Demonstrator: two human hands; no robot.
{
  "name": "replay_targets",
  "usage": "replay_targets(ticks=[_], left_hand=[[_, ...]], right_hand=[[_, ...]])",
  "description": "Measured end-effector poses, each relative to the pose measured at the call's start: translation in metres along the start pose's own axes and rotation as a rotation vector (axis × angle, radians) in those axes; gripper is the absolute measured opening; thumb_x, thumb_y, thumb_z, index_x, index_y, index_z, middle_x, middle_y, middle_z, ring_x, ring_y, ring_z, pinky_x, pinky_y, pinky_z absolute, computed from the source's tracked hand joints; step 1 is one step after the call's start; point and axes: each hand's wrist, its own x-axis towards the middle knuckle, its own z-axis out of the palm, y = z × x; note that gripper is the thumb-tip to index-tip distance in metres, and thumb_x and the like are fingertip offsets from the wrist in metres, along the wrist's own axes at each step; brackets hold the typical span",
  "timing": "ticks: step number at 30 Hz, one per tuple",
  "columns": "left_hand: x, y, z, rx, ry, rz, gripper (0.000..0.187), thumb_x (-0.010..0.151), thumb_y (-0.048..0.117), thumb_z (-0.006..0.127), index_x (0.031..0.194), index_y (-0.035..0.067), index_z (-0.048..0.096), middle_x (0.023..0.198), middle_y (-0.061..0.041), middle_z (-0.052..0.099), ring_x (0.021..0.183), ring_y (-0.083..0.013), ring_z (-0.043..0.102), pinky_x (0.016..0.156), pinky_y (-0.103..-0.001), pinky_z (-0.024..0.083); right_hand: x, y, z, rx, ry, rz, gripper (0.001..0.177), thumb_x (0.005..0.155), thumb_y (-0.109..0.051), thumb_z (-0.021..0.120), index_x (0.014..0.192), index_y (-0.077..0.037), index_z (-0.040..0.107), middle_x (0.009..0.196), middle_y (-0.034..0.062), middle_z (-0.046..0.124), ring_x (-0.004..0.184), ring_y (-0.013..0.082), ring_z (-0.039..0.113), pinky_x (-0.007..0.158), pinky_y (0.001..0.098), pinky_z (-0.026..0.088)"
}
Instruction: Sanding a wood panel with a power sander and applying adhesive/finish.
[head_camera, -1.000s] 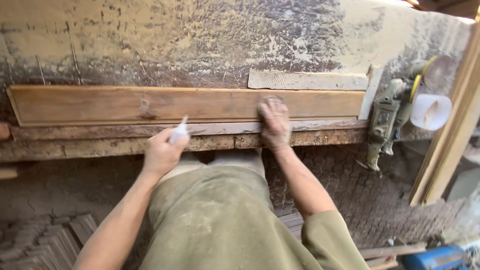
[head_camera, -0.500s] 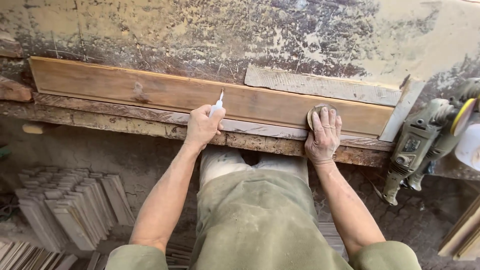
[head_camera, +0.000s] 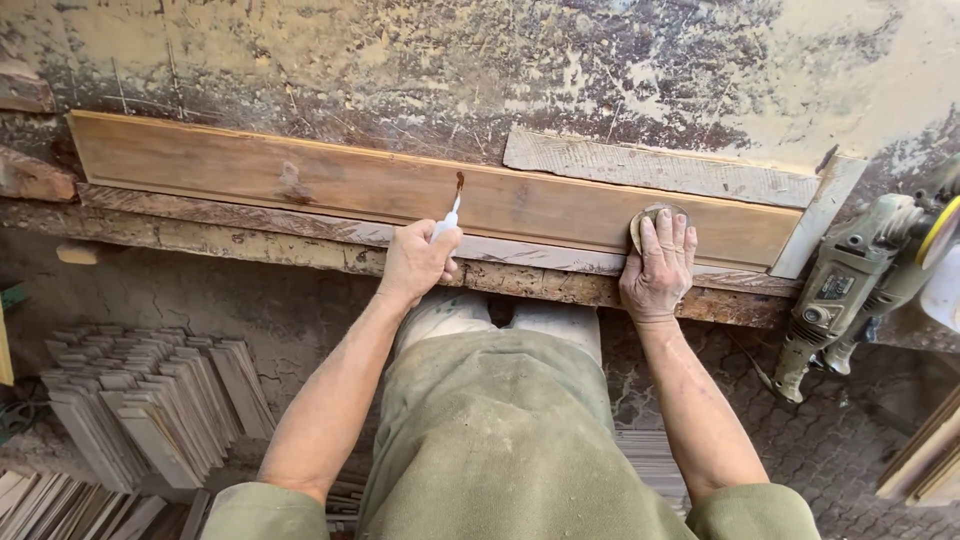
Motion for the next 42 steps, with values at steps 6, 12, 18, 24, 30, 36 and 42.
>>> replay_targets(ticks=[6,12,18,24,30,36,42], left_hand=[[0.008,0.008,0.005,0.135,-0.048,0.015,0.030,0.087,0.031,0.069,0.087,0.001,0.070,0.065,-0.005,0.068,0.055,-0.0109,0.065,0.048,-0.030,0.053],[0.030,0.001,0.039,0.419,-0.109,0.322,0.042,0.086,0.040,0.066,0.082,-0.002,0.071,0.064,-0.011,0.068,0.060,-0.0166,0.066,0.059,-0.039,0.054],[0.025,0.016,0.050,0.415,-0.225,0.124,0.036,0.082,0.037,0.065,0.078,0.002,0.068,0.061,-0.010,0.069,0.057,-0.0163,0.068,0.058,-0.038,0.057],[0.025,-0.002,0.046,0.423,-0.180,0.167,0.038,0.086,0.036,0.066,0.076,-0.001,0.069,0.061,-0.011,0.069,0.055,-0.0151,0.067,0.056,-0.034,0.055],[0.026,-0.003,0.039,0.141,-0.153,0.097,0.033,0.092,0.033,0.064,0.081,0.002,0.066,0.065,-0.004,0.067,0.056,-0.0119,0.071,0.042,-0.029,0.059],[-0.001,-0.014,0.008,0.299,-0.177,0.156,0.032,0.093,0.031,0.067,0.081,0.001,0.070,0.061,-0.005,0.070,0.056,-0.0117,0.070,0.052,-0.027,0.053],[-0.057,-0.028,-0.086,0.070,0.044,0.166,0.025,0.092,0.026,0.072,0.102,0.002,0.073,0.076,-0.002,0.074,0.064,-0.0084,0.071,0.056,-0.027,0.057]], right_hand=[[-0.002,-0.004,0.011,-0.019,0.036,0.052,0.045,0.095,-0.003,0.058,0.139,-0.002,0.066,0.150,0.0236,0.058,0.146,0.0433,0.048,0.126,0.0571,0.029],[-0.003,-0.008,0.016,-0.026,0.045,0.124,0.044,0.097,-0.004,0.058,0.140,-0.002,0.065,0.153,0.0236,0.054,0.148,0.0444,0.045,0.126,0.0567,0.026],[0.000,-0.012,0.016,-0.014,0.046,0.135,0.044,0.098,-0.004,0.058,0.141,-0.003,0.065,0.153,0.0221,0.055,0.148,0.0439,0.045,0.127,0.0569,0.027],[-0.002,-0.009,0.020,-0.017,0.059,0.143,0.043,0.100,-0.004,0.058,0.142,-0.004,0.065,0.154,0.0224,0.055,0.148,0.0444,0.044,0.127,0.0572,0.026],[0.002,-0.013,0.015,-0.013,0.062,0.143,0.043,0.098,-0.003,0.058,0.140,-0.004,0.066,0.153,0.0227,0.055,0.148,0.0448,0.045,0.127,0.0573,0.027],[0.014,-0.041,0.026,-0.051,0.065,0.139,0.040,0.101,-0.001,0.061,0.141,-0.003,0.064,0.152,0.0266,0.055,0.146,0.0492,0.046,0.125,0.0566,0.029],[0.087,-0.236,0.098,-0.118,-0.286,-0.429,0.083,0.056,0.006,0.060,0.136,-0.017,0.060,0.144,0.0119,0.053,0.135,0.0333,0.044,0.109,0.0497,0.035]])
